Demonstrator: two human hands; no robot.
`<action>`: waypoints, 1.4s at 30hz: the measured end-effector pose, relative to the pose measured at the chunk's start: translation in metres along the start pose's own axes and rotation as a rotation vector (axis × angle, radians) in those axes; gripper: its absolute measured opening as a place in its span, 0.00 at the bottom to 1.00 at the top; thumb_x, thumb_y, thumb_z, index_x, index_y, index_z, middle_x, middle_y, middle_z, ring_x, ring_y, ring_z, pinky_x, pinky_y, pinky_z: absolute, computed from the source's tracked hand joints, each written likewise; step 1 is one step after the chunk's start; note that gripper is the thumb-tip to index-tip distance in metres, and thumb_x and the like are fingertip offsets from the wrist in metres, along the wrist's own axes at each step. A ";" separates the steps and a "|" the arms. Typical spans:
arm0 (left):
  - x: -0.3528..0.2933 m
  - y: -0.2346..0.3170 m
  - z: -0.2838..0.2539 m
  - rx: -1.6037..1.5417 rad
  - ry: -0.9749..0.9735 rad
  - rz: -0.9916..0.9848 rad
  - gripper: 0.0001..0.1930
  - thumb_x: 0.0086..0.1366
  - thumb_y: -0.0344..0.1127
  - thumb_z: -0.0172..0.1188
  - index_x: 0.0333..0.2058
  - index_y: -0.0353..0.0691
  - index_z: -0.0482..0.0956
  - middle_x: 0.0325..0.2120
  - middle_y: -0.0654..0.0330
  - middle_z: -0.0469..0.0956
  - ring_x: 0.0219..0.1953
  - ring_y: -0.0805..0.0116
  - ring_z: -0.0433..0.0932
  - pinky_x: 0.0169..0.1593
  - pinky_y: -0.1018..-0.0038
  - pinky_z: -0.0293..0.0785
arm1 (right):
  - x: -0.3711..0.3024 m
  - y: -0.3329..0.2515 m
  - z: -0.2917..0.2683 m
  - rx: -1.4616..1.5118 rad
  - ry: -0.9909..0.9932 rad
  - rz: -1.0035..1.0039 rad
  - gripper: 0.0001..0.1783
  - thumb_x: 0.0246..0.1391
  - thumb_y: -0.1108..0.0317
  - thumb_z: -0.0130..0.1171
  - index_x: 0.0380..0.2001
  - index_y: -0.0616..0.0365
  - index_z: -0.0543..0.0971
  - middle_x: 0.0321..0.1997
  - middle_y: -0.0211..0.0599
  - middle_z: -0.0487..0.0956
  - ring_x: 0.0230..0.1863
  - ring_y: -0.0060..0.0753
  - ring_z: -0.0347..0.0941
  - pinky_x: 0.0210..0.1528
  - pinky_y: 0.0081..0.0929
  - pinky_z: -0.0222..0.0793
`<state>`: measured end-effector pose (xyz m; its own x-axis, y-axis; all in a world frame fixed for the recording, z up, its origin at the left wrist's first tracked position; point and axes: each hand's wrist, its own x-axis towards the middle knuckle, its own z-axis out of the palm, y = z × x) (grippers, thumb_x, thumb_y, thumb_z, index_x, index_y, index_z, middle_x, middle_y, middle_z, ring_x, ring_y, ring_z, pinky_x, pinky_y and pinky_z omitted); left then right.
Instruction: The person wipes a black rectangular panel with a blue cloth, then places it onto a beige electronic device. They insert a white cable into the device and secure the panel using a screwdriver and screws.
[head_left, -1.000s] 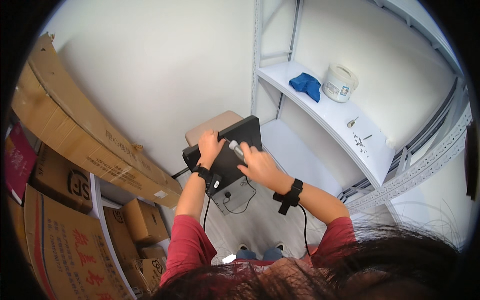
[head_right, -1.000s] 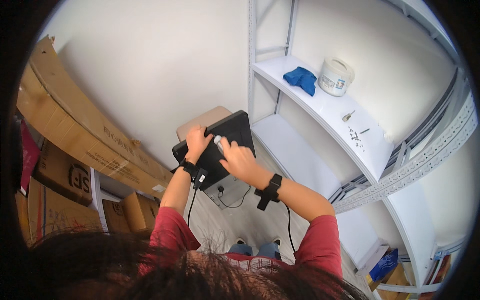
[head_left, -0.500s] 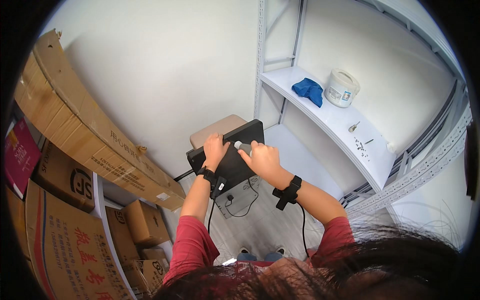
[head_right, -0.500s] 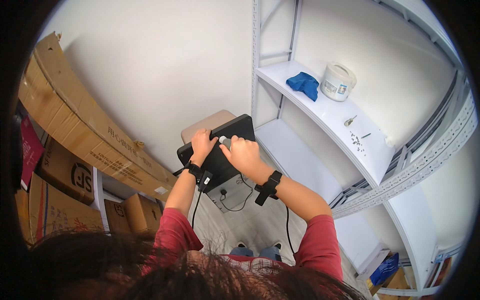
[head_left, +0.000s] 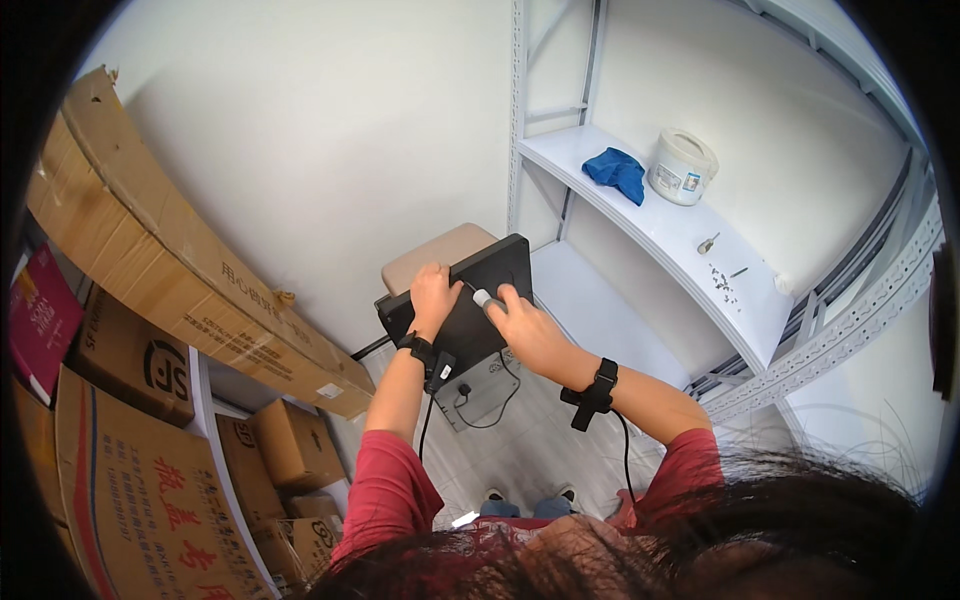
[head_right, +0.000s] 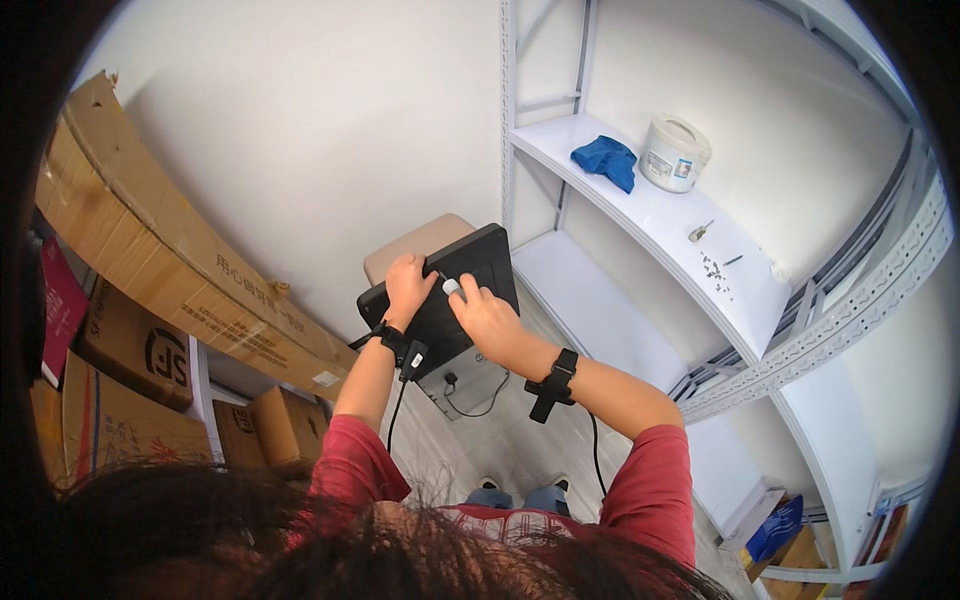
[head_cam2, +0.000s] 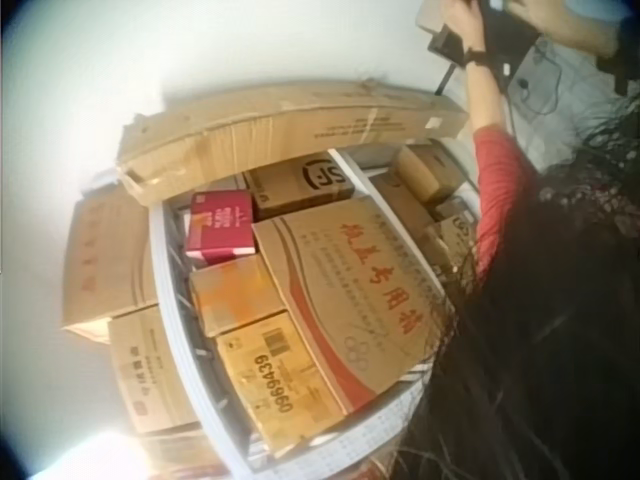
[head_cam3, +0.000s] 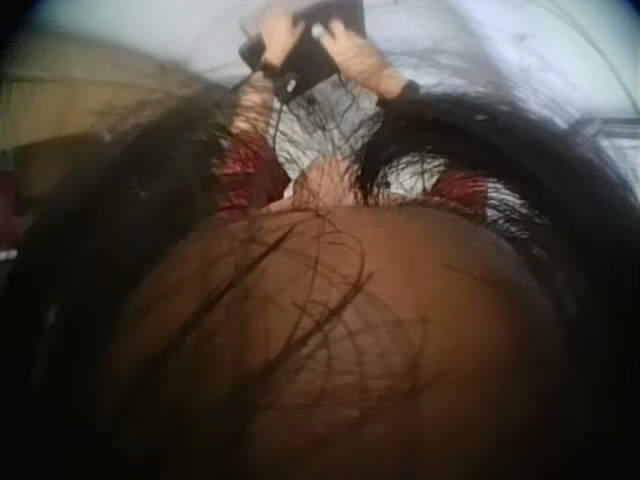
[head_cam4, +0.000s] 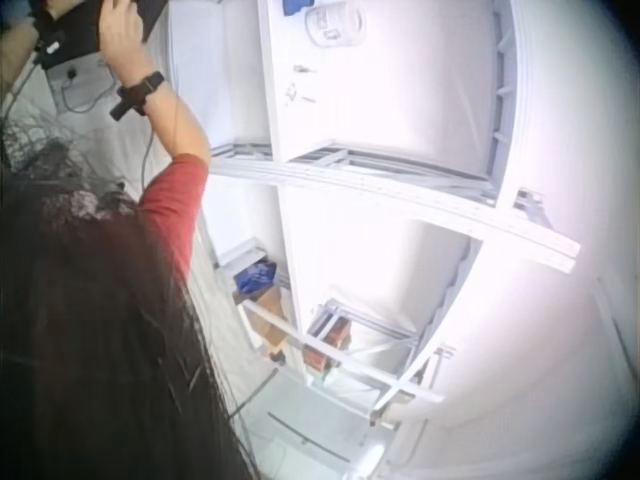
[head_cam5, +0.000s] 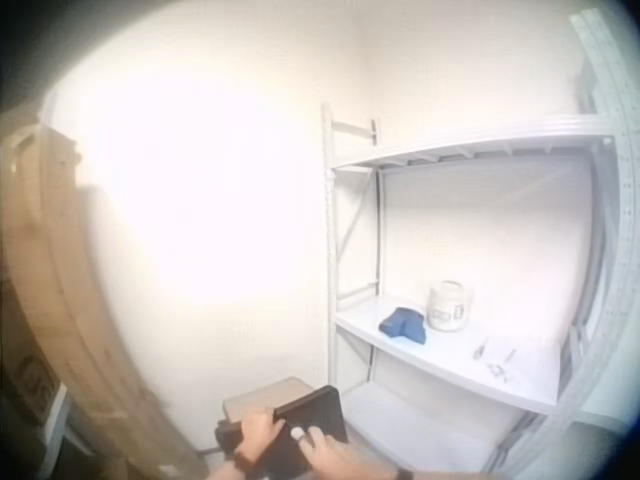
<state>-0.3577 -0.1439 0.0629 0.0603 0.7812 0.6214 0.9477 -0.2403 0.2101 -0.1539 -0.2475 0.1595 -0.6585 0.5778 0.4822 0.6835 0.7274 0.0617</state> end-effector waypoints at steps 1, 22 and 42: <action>0.000 0.001 0.000 -0.003 0.006 0.005 0.15 0.44 0.40 0.68 0.29 0.38 0.79 0.24 0.56 0.73 0.33 0.55 0.74 0.35 0.63 0.71 | 0.000 0.000 0.002 -0.078 -0.065 -0.025 0.18 0.46 0.64 0.63 0.36 0.62 0.70 0.40 0.41 0.69 0.35 0.37 0.75 0.28 0.26 0.72; 0.001 0.006 -0.002 -0.001 0.004 -0.013 0.15 0.45 0.41 0.69 0.27 0.37 0.77 0.24 0.56 0.72 0.33 0.55 0.74 0.35 0.62 0.71 | -0.005 0.035 -0.004 0.134 -0.001 0.147 0.22 0.40 0.74 0.61 0.40 0.57 0.66 0.30 0.45 0.72 0.27 0.54 0.72 0.27 0.44 0.68; -0.002 0.006 -0.004 0.026 0.010 0.012 0.15 0.44 0.40 0.69 0.25 0.37 0.77 0.25 0.57 0.73 0.33 0.57 0.74 0.36 0.64 0.72 | -0.012 0.026 -0.001 0.259 -0.002 0.356 0.20 0.45 0.64 0.64 0.35 0.61 0.67 0.34 0.44 0.68 0.27 0.51 0.73 0.28 0.42 0.70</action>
<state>-0.3531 -0.1490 0.0660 0.0687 0.7727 0.6310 0.9548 -0.2344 0.1830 -0.1276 -0.2363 0.1561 -0.3971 0.8098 0.4320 0.7664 0.5515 -0.3293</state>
